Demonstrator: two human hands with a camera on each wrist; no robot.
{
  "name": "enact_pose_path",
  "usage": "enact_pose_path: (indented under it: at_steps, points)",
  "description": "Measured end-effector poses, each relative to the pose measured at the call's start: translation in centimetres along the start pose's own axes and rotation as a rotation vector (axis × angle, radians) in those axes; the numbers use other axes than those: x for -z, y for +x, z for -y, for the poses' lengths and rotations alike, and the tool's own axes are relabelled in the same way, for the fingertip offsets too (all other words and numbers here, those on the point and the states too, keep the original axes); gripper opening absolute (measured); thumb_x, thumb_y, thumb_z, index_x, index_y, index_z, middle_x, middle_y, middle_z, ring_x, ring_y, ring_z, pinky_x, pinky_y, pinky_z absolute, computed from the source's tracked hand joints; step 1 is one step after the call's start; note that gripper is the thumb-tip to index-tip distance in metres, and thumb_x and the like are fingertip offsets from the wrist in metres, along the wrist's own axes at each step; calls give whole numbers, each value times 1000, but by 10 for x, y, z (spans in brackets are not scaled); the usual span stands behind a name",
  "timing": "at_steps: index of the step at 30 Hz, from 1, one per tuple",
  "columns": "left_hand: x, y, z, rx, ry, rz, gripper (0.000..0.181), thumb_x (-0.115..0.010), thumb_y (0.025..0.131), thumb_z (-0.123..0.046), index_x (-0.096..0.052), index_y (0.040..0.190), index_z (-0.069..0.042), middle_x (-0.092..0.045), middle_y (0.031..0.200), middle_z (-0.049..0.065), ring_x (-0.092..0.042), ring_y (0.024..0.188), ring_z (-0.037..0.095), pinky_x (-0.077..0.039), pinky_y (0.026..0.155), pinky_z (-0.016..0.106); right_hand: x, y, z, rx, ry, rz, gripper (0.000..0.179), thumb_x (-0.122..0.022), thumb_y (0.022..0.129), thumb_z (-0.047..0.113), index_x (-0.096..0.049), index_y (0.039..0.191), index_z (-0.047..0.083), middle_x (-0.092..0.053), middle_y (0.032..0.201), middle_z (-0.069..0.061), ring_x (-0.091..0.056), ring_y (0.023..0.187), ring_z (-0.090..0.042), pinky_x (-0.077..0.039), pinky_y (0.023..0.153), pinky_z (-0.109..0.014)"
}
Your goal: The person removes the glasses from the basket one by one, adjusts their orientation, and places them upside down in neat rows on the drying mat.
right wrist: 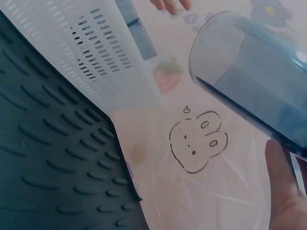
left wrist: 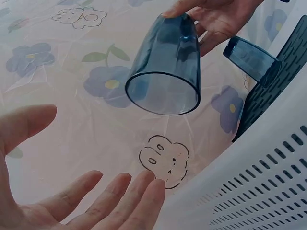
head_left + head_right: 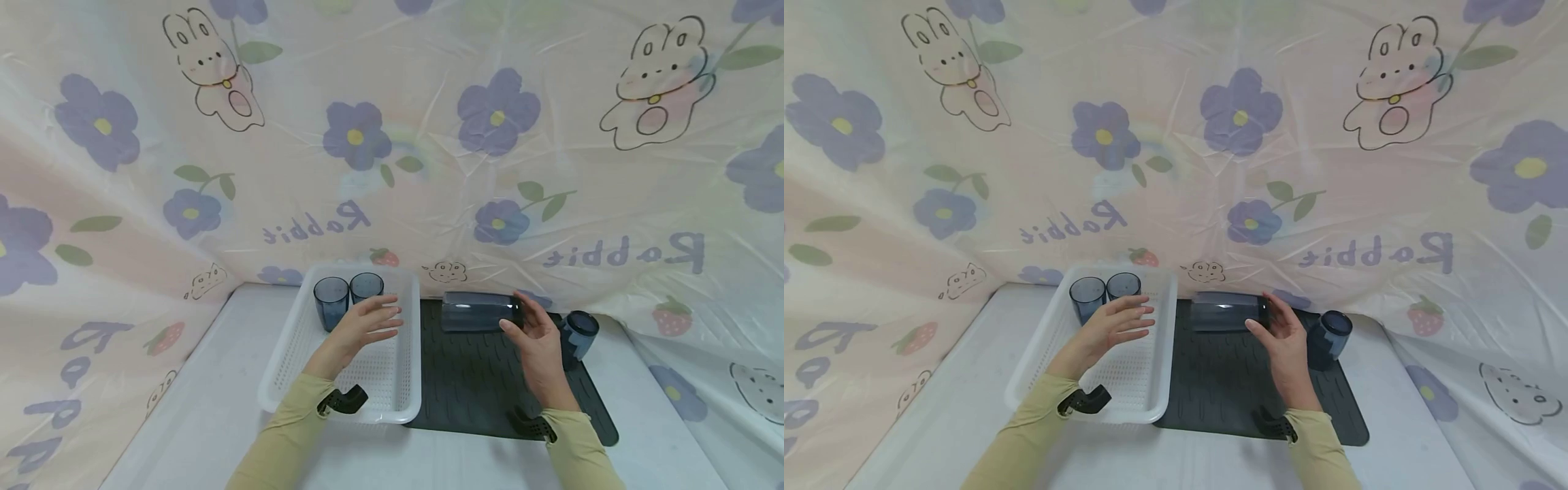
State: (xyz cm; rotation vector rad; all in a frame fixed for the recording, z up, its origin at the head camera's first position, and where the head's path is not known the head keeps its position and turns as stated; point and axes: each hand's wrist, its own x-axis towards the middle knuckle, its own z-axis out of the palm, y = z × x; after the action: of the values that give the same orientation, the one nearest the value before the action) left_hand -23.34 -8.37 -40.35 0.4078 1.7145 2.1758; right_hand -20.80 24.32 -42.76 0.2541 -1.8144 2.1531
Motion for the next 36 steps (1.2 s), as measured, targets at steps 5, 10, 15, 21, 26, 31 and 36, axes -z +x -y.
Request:
enact_pose_path:
  at_steps: [5, 10, 15, 21, 26, 31, 36]
  points:
    - [6, -1, -2, -1, -5, -4, 50, -59, 96, -19, -42, 140, -1, -43, 140, 22, -46, 124, 43, -45, 100, 47, 6, -1, 1, -9, -2, -41, 60, -65, 87, -7, -43, 142, 3, -47, 135, -11, -48, 119, -19, -49, 90, -19]
    - [13, -3, -4, 1, -22, -31, 52, -60, 96, -18, -41, 141, 0, -41, 141, 25, -48, 123, 41, -45, 100, 46, 10, -2, 2, -3, -14, -58, 60, -66, 86, -7, -45, 141, 5, -47, 134, -11, -49, 119, -19, -50, 89, -19]
    - [22, -8, -6, 0, -23, -58, 56, -64, 93, -21, -42, 140, 1, -44, 139, 23, -47, 123, 42, -45, 100, 47, 16, -2, 2, -15, 1, -80, 60, -65, 86, -9, -45, 141, 5, -47, 135, -10, -49, 121, -18, -49, 90, -18]
    - [39, -13, -3, 8, -9, -92, 54, -60, 96, -18, -38, 142, 2, -41, 141, 27, -45, 123, 44, -44, 101, 48, 22, -1, 0, -40, -46, -120, 61, -68, 84, -7, -47, 140, 7, -43, 139, -13, -49, 121, -17, -50, 89, -18]
    - [51, -18, -6, 16, -2, -129, 53, -58, 97, -18, -39, 142, 1, -38, 142, 28, -48, 123, 40, -44, 101, 47, 28, -1, 2, -20, -63, -134, 61, -69, 84, -8, -48, 139, 7, -45, 138, -13, -50, 121, -17, -50, 88, -17]
    - [59, -22, -7, 28, 15, -141, 59, -62, 95, -22, -36, 144, -1, -40, 142, 24, -47, 124, 40, -44, 101, 47, 33, -2, 2, -27, -56, -142, 62, -69, 84, -7, -46, 140, 5, -48, 134, -11, -51, 120, -15, -50, 88, -17]
    - [66, -25, -6, 35, 11, -153, 60, -61, 96, -21, -34, 145, 0, -40, 142, 24, -43, 126, 44, -44, 100, 47, 39, -4, 1, -45, -52, -165, 62, -70, 83, -7, -48, 138, 8, -50, 130, -9, -53, 116, -14, -50, 87, -16]
